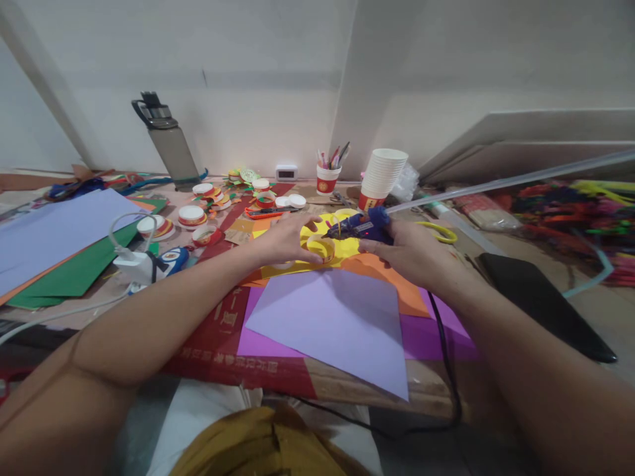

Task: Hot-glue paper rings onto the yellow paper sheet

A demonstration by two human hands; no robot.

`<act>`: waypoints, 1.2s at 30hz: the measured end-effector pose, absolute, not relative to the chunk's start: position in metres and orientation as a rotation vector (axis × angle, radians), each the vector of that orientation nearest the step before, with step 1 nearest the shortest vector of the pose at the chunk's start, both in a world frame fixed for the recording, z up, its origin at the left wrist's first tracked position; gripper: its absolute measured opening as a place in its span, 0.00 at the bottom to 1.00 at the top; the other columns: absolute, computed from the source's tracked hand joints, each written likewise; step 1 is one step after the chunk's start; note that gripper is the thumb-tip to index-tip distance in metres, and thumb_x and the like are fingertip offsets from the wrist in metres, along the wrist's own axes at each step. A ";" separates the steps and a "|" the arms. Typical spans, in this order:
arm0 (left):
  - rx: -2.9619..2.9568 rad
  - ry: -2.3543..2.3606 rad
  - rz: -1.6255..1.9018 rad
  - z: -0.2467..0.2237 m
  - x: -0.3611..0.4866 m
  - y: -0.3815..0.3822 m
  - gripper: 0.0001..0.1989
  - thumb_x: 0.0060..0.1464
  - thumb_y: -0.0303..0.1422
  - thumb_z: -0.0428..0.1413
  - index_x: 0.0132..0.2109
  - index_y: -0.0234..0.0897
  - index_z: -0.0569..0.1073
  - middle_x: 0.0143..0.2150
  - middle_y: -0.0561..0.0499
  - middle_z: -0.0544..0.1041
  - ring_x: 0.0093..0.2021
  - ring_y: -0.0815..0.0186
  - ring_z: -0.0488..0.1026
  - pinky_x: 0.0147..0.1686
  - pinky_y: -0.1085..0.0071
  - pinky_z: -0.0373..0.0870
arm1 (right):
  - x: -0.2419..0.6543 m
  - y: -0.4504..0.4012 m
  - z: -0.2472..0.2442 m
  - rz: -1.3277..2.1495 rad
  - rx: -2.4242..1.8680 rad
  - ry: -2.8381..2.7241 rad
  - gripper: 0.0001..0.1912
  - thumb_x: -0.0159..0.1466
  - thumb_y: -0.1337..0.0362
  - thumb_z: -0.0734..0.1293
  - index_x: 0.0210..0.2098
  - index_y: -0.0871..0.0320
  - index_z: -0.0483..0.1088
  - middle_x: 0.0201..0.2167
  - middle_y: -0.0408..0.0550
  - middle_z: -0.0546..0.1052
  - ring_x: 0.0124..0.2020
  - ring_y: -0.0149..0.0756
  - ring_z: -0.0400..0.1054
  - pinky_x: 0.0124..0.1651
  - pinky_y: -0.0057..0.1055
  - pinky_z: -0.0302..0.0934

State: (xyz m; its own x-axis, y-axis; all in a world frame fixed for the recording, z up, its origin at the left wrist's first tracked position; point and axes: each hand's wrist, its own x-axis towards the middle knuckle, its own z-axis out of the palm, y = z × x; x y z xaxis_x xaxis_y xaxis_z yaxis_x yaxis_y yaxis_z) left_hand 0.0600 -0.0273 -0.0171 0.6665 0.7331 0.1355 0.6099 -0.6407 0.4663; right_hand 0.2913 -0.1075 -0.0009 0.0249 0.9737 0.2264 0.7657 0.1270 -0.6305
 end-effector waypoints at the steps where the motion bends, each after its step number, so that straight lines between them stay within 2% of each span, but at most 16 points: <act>1: 2.502 1.035 0.458 -0.018 0.060 -0.027 0.41 0.41 0.46 0.67 0.61 0.43 0.66 0.54 0.47 0.75 0.55 0.54 0.70 0.54 0.59 0.64 | 0.292 -0.107 -0.001 0.431 -1.683 -1.782 0.10 0.55 0.58 0.72 0.23 0.54 0.70 0.19 0.44 0.70 0.26 0.39 0.67 0.27 0.30 0.54; 4: 2.484 0.998 0.482 -0.020 0.060 -0.025 0.39 0.42 0.45 0.66 0.61 0.42 0.67 0.53 0.46 0.76 0.54 0.55 0.71 0.54 0.59 0.64 | 0.291 -0.107 -0.001 0.418 -1.685 -1.789 0.09 0.55 0.58 0.72 0.23 0.54 0.70 0.19 0.44 0.71 0.26 0.38 0.67 0.27 0.30 0.53; 11: 2.468 0.974 0.494 -0.021 0.059 -0.024 0.42 0.42 0.45 0.66 0.64 0.43 0.63 0.53 0.47 0.77 0.55 0.55 0.71 0.56 0.57 0.62 | 0.286 -0.111 0.001 0.415 -1.712 -1.802 0.09 0.55 0.58 0.71 0.24 0.54 0.70 0.21 0.44 0.72 0.25 0.37 0.66 0.26 0.30 0.54; 19: 2.480 1.064 0.481 -0.017 0.060 -0.026 0.41 0.42 0.48 0.65 0.63 0.43 0.65 0.55 0.48 0.76 0.60 0.52 0.65 0.58 0.56 0.60 | 0.285 -0.112 0.001 0.422 -1.750 -1.847 0.09 0.58 0.57 0.68 0.27 0.56 0.71 0.22 0.44 0.74 0.25 0.36 0.66 0.27 0.30 0.54; 25: 2.493 1.013 0.498 -0.020 0.061 -0.025 0.40 0.42 0.47 0.65 0.61 0.41 0.66 0.53 0.48 0.77 0.58 0.52 0.67 0.57 0.55 0.60 | 0.284 -0.113 0.003 0.440 -1.782 -1.893 0.11 0.60 0.57 0.66 0.34 0.59 0.74 0.26 0.46 0.76 0.27 0.36 0.68 0.29 0.30 0.56; 36: 2.471 1.021 0.544 -0.025 0.062 -0.024 0.36 0.42 0.44 0.67 0.58 0.39 0.68 0.51 0.47 0.79 0.53 0.55 0.72 0.55 0.58 0.64 | 0.284 -0.111 0.000 0.366 -1.739 -1.960 0.11 0.60 0.59 0.65 0.36 0.59 0.75 0.32 0.48 0.78 0.33 0.40 0.70 0.35 0.31 0.60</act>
State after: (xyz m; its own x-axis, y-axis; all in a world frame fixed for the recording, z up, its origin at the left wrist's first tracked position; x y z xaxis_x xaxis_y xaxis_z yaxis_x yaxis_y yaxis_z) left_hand 0.0622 -0.0240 -0.0249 0.6554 0.7295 0.1958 0.5693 -0.6475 0.5066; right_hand 0.2836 -0.1111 -0.0001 -0.0676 0.9810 0.1817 0.8494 0.1521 -0.5053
